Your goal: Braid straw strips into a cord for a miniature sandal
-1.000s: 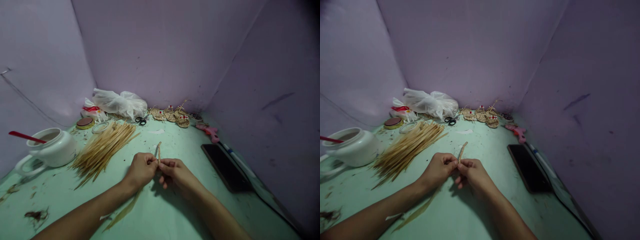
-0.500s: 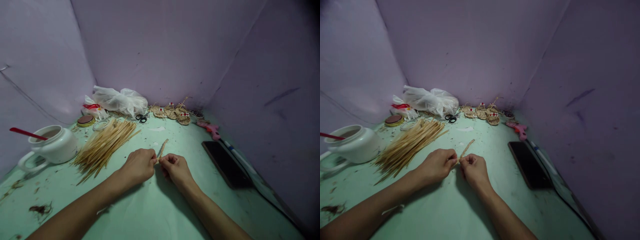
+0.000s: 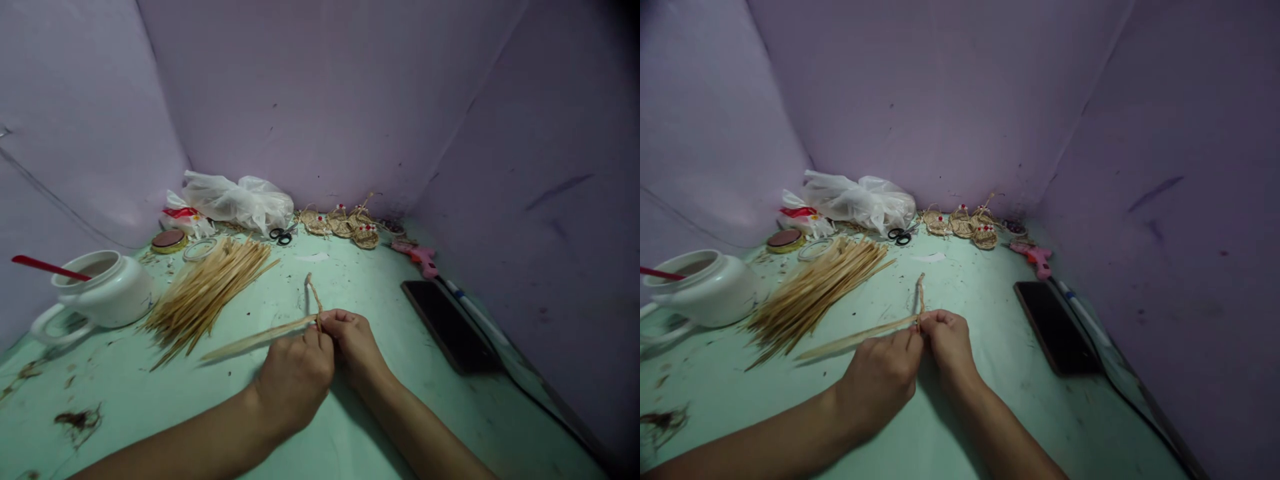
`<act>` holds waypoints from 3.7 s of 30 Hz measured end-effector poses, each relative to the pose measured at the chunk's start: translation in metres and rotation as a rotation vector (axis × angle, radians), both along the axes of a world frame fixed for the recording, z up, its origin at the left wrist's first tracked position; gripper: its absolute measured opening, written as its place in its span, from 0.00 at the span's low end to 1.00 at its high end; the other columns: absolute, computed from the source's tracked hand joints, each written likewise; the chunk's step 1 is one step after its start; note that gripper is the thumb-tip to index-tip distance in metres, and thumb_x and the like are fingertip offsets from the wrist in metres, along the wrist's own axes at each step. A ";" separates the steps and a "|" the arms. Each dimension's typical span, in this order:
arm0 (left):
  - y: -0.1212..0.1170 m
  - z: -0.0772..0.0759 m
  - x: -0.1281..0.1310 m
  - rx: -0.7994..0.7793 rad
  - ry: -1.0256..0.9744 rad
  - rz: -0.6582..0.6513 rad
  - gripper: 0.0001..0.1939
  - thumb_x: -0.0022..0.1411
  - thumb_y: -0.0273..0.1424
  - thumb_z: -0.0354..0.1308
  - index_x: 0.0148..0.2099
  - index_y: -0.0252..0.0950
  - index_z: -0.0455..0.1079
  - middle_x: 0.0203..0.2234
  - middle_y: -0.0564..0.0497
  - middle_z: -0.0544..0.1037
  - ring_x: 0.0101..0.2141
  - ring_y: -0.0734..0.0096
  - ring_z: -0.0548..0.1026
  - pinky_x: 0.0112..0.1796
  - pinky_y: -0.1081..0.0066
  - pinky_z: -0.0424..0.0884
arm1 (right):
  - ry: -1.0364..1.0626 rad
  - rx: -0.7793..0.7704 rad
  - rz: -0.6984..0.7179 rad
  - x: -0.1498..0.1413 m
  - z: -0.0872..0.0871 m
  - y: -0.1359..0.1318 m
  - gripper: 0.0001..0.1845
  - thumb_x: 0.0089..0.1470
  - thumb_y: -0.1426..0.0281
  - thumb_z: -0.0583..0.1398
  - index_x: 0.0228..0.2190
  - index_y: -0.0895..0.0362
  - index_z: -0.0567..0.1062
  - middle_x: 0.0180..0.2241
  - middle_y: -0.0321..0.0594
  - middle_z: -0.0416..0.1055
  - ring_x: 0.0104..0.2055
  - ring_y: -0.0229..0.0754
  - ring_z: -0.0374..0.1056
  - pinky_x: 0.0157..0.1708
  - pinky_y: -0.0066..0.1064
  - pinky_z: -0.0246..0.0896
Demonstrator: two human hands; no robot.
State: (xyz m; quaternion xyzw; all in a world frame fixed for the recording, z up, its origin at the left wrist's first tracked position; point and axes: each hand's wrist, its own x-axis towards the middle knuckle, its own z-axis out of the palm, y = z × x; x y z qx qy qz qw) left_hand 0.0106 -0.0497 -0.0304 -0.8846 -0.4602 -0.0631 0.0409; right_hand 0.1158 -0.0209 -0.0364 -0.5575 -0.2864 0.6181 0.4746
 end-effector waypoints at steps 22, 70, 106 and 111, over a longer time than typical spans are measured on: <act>0.052 0.019 -0.023 -1.137 -0.873 0.469 0.08 0.45 0.28 0.50 0.18 0.32 0.61 0.06 0.58 0.58 0.09 0.83 0.53 0.12 0.79 0.46 | -0.330 0.206 0.153 -0.001 -0.014 0.002 0.08 0.39 0.69 0.57 0.17 0.61 0.68 0.14 0.34 0.60 0.16 0.29 0.50 0.16 0.23 0.43; 0.037 0.001 -0.010 -0.849 -0.930 0.210 0.06 0.43 0.27 0.48 0.18 0.32 0.60 0.12 0.58 0.57 0.17 0.81 0.53 0.20 0.77 0.50 | 0.026 -0.030 0.158 0.031 0.005 0.014 0.13 0.47 0.63 0.56 0.27 0.62 0.71 0.27 0.42 0.70 0.21 0.32 0.63 0.22 0.24 0.58; 0.051 0.011 -0.017 -1.005 -1.157 0.195 0.14 0.40 0.38 0.55 0.18 0.32 0.60 0.12 0.56 0.59 0.17 0.82 0.54 0.20 0.77 0.49 | 0.072 0.065 0.487 0.023 0.022 0.000 0.08 0.43 0.69 0.59 0.20 0.62 0.70 0.15 0.33 0.62 0.17 0.30 0.57 0.18 0.22 0.52; 0.052 0.012 -0.019 -1.013 -1.075 0.201 0.13 0.41 0.37 0.54 0.18 0.31 0.62 0.10 0.57 0.59 0.15 0.83 0.51 0.19 0.77 0.46 | -0.282 0.184 0.345 0.012 0.013 -0.002 0.11 0.43 0.69 0.58 0.15 0.62 0.70 0.10 0.28 0.51 0.13 0.26 0.40 0.14 0.23 0.33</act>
